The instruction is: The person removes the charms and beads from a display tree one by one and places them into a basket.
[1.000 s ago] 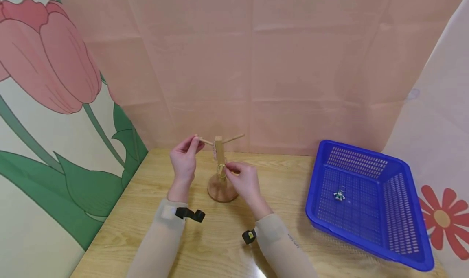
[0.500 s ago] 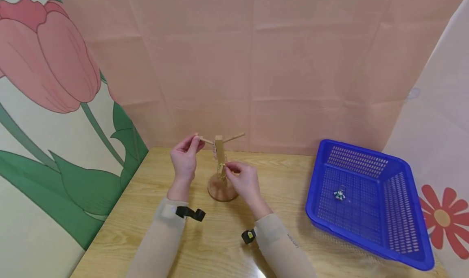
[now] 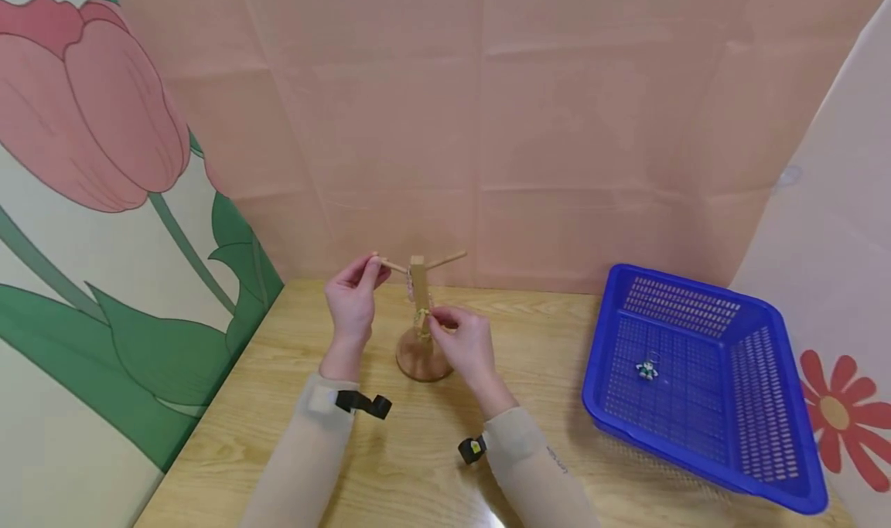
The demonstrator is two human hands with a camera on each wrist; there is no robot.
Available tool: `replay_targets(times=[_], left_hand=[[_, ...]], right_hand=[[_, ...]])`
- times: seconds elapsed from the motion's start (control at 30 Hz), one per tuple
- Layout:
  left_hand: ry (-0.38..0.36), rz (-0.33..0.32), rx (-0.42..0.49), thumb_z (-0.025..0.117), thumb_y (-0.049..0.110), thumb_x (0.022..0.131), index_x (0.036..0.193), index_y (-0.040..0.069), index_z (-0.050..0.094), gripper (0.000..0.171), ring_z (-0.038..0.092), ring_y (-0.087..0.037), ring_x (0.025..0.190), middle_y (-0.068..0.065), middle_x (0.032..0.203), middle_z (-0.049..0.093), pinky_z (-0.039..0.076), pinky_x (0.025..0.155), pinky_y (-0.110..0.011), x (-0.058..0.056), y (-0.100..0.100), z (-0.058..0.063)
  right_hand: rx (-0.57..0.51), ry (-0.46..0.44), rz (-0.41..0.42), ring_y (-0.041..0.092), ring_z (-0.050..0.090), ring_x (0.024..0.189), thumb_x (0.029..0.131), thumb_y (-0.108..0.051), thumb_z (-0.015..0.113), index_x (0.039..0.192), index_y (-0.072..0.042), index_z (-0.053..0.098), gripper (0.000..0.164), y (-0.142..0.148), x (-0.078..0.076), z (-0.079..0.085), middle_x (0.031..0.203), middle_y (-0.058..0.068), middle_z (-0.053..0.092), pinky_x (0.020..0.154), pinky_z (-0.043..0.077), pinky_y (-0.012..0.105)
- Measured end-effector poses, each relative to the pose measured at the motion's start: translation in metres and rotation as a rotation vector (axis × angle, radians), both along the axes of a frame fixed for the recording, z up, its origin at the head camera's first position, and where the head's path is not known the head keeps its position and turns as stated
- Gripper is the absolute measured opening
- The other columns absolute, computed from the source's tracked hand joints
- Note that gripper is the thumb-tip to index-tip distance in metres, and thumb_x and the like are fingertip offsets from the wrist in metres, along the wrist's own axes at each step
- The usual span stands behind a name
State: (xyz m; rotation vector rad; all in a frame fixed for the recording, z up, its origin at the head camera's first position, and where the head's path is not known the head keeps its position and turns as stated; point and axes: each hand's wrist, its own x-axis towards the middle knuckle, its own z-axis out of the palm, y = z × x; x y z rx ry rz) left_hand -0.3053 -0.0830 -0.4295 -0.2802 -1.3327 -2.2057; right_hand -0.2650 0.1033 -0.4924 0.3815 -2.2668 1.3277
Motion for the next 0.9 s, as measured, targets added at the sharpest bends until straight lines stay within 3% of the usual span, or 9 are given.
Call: replay_targets(times=[0.2,0.6,0.8,0.9], left_hand=[[-0.001,-0.002,-0.001,0.075,-0.007,0.097,0.109,-0.015,0.075,0.014,0.079,-0.016,0.083,-0.016,0.097,0.080,0.069,0.082,-0.037,-0.001,0.000,-0.001],[-0.008,0.001,0.001,0.075,-0.008,0.097,0.112,-0.025,0.068,0.023,0.079,-0.014,0.082,-0.014,0.095,0.080,0.069,0.081,-0.035,-0.001,0.000,0.001],[-0.003,0.015,0.006,0.074,-0.010,0.097,0.109,-0.020,0.073,0.016,0.079,-0.013,0.081,-0.011,0.092,0.080,0.069,0.079,-0.034,0.000,0.002,0.003],[-0.002,0.014,0.009,0.074,-0.010,0.097,0.109,-0.021,0.072,0.017,0.079,-0.013,0.081,-0.011,0.092,0.080,0.069,0.079,-0.033,0.001,0.002,0.004]], right_hand=[[-0.007,0.018,-0.005,0.022,0.078,0.082,0.092,-0.006,0.085,0.101,-0.004,0.084,0.009,-0.001,0.001,0.001,0.096,0.007,0.082,0.074,0.070,0.042],[-0.023,0.019,0.002,0.021,0.077,0.082,0.092,-0.005,0.085,0.101,-0.004,0.084,0.009,-0.002,0.005,0.003,0.095,0.007,0.081,0.074,0.070,0.042],[-0.020,0.017,0.002,0.018,0.077,0.082,0.092,-0.007,0.084,0.100,-0.005,0.084,0.008,-0.001,0.009,0.005,0.094,0.005,0.081,0.072,0.069,0.037],[-0.033,0.025,0.008,0.019,0.077,0.082,0.092,-0.005,0.084,0.100,-0.004,0.083,0.008,-0.002,0.012,0.007,0.095,0.005,0.081,0.072,0.070,0.040]])
